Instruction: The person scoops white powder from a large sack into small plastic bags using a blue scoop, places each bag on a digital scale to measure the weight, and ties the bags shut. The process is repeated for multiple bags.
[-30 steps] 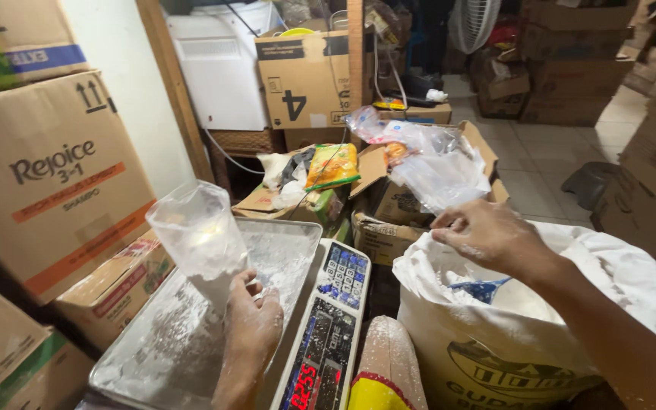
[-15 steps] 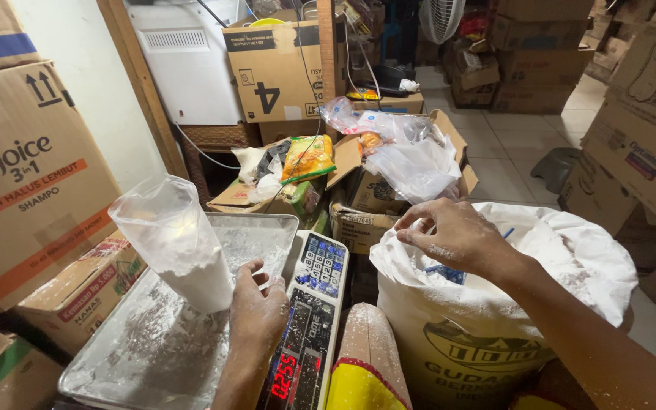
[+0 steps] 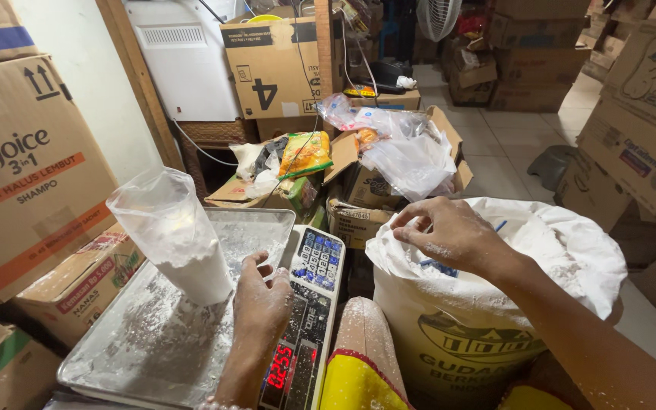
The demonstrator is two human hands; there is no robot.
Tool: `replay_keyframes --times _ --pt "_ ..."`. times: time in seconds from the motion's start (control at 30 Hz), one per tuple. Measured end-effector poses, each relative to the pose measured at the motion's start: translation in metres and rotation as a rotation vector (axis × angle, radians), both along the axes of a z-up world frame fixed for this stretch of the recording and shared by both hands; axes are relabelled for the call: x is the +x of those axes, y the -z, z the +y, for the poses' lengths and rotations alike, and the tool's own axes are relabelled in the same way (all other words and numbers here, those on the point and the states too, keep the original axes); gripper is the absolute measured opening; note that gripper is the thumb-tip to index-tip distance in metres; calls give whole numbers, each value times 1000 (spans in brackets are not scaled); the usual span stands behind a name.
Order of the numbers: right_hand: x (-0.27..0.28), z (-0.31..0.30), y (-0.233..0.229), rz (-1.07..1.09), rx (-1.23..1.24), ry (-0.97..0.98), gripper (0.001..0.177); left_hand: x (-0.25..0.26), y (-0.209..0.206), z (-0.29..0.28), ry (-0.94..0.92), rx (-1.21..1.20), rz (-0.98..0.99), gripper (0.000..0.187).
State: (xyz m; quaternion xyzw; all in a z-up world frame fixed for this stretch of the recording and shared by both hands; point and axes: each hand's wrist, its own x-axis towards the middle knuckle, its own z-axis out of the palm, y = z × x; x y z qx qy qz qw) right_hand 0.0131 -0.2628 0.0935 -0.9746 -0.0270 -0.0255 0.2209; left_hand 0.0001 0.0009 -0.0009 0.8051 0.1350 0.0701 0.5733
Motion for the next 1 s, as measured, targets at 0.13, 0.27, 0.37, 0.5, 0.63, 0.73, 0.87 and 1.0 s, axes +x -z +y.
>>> replay_keyframes --times 0.13,0.27,0.37,0.5,0.63,0.73,0.87,1.0 --pt "-3 2 -1 -4 28 -12 33 1 2 -3 -10 28 -23 55" --pt "-6 4 -2 34 48 9 33 2 4 -7 13 10 -38 55" --pt "-9 4 -4 32 31 -7 33 2 5 -11 11 8 -1 54" --pt "-12 6 -8 45 40 1 32 3 1 -15 21 0 -30 51" --pt "-13 7 -5 58 47 0 33 1 3 -15 18 33 -32 51" --pt "-7 6 -1 26 39 -29 33 3 6 -15 21 10 -20 52" --pt "3 3 13 -11 77 -114 33 5 10 -15 17 12 -29 52" --pt "20 10 29 1 172 -285 33 8 14 -8 12 -52 -137 46"
